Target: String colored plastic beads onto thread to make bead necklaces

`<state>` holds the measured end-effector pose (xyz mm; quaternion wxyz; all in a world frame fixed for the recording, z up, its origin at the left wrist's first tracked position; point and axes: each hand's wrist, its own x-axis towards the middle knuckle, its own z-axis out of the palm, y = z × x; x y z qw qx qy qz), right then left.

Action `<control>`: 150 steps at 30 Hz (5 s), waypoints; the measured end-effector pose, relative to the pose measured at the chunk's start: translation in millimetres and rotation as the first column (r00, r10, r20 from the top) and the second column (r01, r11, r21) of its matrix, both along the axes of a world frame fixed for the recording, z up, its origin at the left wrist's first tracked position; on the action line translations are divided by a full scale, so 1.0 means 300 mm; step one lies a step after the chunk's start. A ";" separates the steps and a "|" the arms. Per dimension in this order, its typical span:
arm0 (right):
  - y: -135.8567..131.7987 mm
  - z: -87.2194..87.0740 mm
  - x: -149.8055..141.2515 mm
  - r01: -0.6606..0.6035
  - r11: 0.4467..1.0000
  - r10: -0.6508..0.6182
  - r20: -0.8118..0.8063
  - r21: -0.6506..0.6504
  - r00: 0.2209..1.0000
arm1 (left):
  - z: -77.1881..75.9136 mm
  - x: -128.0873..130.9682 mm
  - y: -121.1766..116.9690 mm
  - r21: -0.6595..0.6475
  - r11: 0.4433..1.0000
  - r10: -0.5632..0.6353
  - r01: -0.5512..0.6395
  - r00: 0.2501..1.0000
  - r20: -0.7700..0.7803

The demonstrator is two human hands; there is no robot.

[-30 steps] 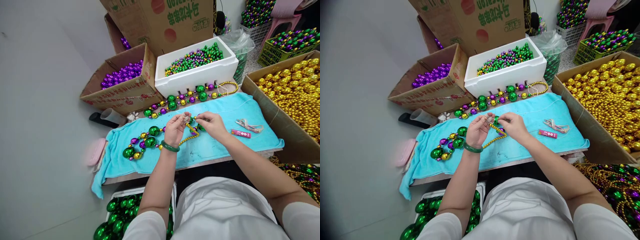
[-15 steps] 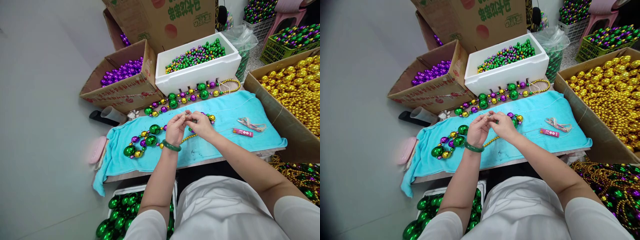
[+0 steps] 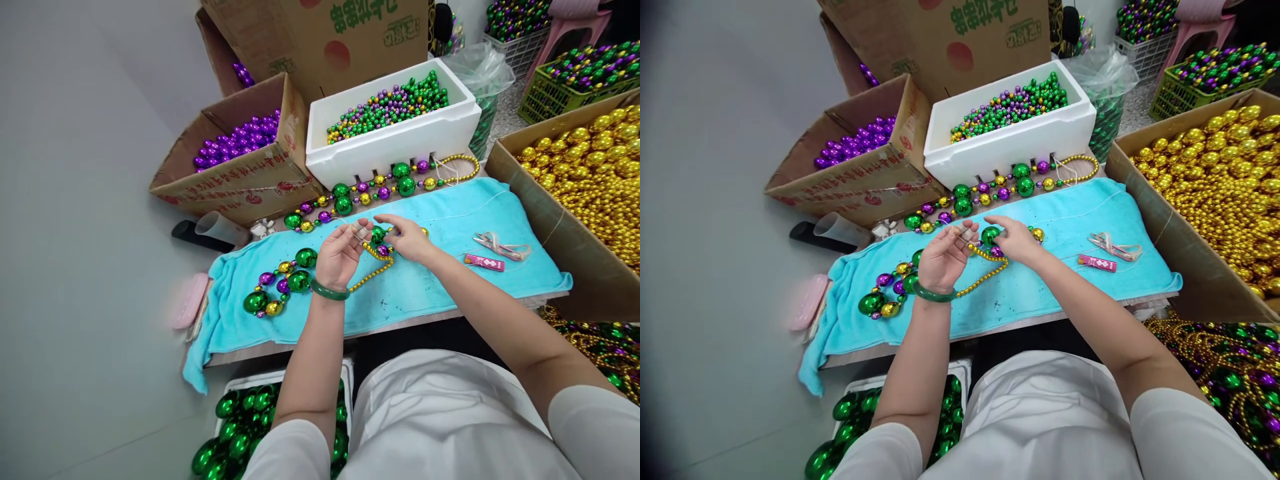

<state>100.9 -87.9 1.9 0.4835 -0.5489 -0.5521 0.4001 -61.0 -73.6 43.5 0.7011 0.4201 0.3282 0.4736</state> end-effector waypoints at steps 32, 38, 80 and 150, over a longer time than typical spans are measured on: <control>0.011 0.082 0.081 0.101 0.990 -0.110 0.094 0.097 0.989 | 0.024 0.041 -0.002 -0.036 0.991 0.121 -0.129 0.980 -0.160; 0.012 0.086 -0.012 -0.126 0.991 0.128 -0.076 0.035 0.989 | 0.038 0.044 -0.014 -0.025 0.995 0.092 -0.097 0.982 -0.165; -0.048 0.014 0.005 -0.391 0.918 0.317 -0.463 -0.071 0.828 | 0.032 0.077 -0.007 -0.012 0.997 0.075 -0.076 0.995 -0.063; -0.131 0.098 0.173 -0.288 0.910 0.344 0.157 -0.298 0.926 | -0.062 0.051 -0.090 0.493 0.847 0.178 0.197 0.770 -0.613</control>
